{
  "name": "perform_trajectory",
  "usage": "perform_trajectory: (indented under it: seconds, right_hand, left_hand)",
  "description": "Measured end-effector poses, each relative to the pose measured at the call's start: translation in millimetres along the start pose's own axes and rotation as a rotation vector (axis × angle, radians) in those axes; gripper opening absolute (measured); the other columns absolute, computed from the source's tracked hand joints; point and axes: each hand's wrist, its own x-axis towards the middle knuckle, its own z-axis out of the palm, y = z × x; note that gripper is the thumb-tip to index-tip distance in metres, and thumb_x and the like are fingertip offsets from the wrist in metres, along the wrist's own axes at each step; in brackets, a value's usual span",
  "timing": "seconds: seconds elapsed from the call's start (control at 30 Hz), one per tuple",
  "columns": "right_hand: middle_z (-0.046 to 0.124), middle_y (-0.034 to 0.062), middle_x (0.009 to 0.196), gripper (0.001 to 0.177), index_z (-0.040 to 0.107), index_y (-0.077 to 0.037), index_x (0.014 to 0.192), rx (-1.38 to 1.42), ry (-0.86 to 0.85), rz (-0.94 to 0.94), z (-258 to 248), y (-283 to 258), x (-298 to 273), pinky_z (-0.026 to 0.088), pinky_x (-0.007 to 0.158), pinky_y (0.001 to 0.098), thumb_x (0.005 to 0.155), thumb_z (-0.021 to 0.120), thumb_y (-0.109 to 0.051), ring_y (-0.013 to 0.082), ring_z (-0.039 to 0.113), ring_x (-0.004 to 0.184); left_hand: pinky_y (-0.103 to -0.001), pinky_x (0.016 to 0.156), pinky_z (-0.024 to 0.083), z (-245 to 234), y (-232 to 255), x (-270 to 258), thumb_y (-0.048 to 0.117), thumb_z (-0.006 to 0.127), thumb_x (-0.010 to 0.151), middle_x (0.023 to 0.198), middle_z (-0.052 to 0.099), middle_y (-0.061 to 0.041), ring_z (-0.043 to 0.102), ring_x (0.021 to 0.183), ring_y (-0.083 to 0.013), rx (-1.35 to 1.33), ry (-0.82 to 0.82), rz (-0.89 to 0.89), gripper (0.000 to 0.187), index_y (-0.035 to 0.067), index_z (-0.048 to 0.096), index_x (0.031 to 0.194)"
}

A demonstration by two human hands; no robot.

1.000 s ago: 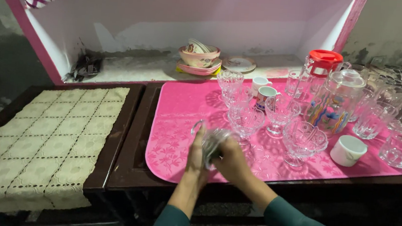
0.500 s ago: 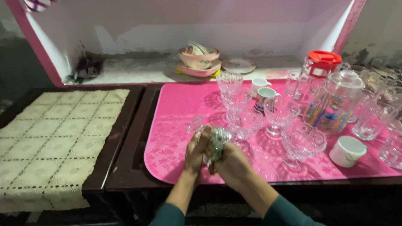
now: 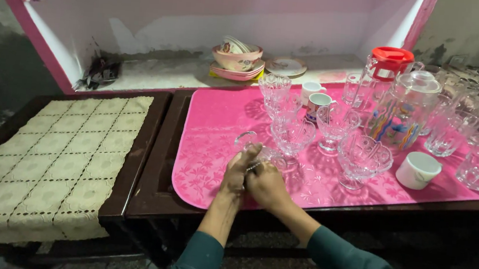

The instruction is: The person is cleaning various glassware and ceramic items using a cloth on a display shelf.

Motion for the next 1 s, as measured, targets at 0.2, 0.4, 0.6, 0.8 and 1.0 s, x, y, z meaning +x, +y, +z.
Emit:
perform_trajectory:
  seconds: [0.2,0.4,0.6,0.8,1.0]
  right_hand:
    - [0.070,0.0087,0.097,0.025,0.062,0.000,0.112,1.542,-0.260,0.274,-23.0,-13.2,-6.0,0.055,0.084,0.0437,0.106,0.047,-0.019,0.0225,0.066,0.090]
    - [0.065,0.0085,0.084,0.035,0.058,-0.006,0.097,1.430,0.079,0.493,-55.5,-36.5,-14.5,0.058,0.068,0.0386,0.105,0.038,-0.033,0.0208,0.066,0.072]
    - [0.069,0.0164,0.096,0.032,0.058,0.001,0.105,0.808,0.169,-0.042,-76.3,-34.7,-11.5,0.065,0.072,0.0454,0.101,0.049,-0.029,0.0290,0.072,0.084]
    - [0.058,-0.0100,0.128,0.047,0.049,-0.021,0.142,0.650,-0.084,0.307,-73.4,-61.3,-12.6,0.051,0.081,0.0367,0.102,0.033,-0.043,0.0142,0.056,0.120]
    - [0.063,0.0038,0.110,0.042,0.056,-0.005,0.133,1.006,-0.087,0.308,-36.2,6.0,11.0,0.048,0.084,0.0319,0.105,0.042,-0.034,0.0143,0.058,0.098]
  left_hand:
    - [-0.029,0.072,0.059,-19.9,6.2,16.6,0.043,0.079,0.082,0.099,0.070,-0.005,0.069,0.084,-0.0128,0.074,-0.042,0.092,0.058,0.002,0.066,0.122]
    - [-0.035,0.065,0.060,-6.1,32.0,-0.3,0.043,0.078,0.076,0.106,0.073,-0.003,0.074,0.090,-0.0190,0.274,0.218,0.003,0.068,0.004,0.059,0.128]
    - [-0.038,0.071,0.055,-28.3,23.1,3.1,0.044,0.081,0.076,0.112,0.074,-0.013,0.069,0.099,-0.0202,0.441,0.163,0.072,0.074,-0.006,0.065,0.127]
    - [-0.037,0.101,0.050,-47.7,-11.4,20.0,0.042,0.080,0.089,0.128,0.065,-0.016,0.064,0.120,-0.0238,0.876,0.240,0.523,0.074,-0.006,0.056,0.141]
    - [-0.033,0.086,0.060,12.6,30.4,-26.3,0.043,0.081,0.073,0.110,0.074,-0.009,0.073,0.100,-0.0202,0.724,0.237,0.284,0.074,0.002,0.062,0.132]
